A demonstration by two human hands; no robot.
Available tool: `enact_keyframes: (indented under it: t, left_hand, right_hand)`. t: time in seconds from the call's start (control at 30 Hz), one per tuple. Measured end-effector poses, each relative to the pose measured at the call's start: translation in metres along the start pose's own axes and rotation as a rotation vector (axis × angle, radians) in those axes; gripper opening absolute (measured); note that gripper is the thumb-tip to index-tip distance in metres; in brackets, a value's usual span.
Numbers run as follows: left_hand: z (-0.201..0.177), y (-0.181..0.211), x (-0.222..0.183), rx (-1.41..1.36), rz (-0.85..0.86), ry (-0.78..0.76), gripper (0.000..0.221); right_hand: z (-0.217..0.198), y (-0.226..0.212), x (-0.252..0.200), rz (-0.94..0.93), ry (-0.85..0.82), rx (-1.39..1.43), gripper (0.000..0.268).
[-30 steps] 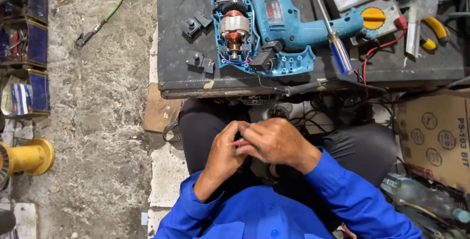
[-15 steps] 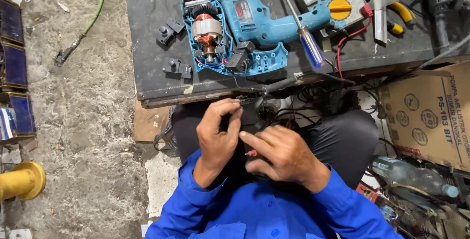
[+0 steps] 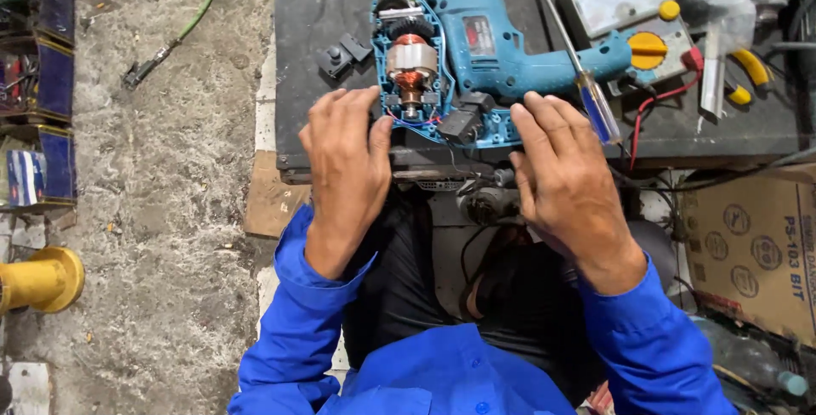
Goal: Repairing the internal wiring and switch assembly of an electric drill on a workbench
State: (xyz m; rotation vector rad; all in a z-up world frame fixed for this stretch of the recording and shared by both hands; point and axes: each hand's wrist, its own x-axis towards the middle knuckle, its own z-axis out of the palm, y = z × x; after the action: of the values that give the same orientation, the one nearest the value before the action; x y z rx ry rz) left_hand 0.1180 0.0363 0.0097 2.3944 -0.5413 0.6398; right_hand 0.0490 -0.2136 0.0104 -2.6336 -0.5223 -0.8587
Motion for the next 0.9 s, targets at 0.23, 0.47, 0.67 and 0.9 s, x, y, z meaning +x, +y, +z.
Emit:
enact_keyframes:
  t: [0.23,0.47,0.67,0.9]
  left_hand:
    - [0.012,-0.017,-0.005,0.054,-0.011,-0.108,0.034]
    - [0.018,-0.024,-0.005,-0.028,-0.029,-0.04,0.03]
    - [0.011,-0.02,-0.004,-0.067,-0.026,-0.016,0.03]
    - [0.003,-0.018,-0.009,-0.064,-0.01,-0.016,0.03]
  right_hand:
    - [0.014,0.018,0.005,-0.013,-0.109,-0.011,0.05]
    - [0.025,0.018,0.003,0.025,-0.153,0.094,0.046]
    - [0.018,0.004,0.005,0.051,-0.144,0.185,0.044]
    - [0.015,0.002,-0.005,0.052,-0.154,0.205,0.046]
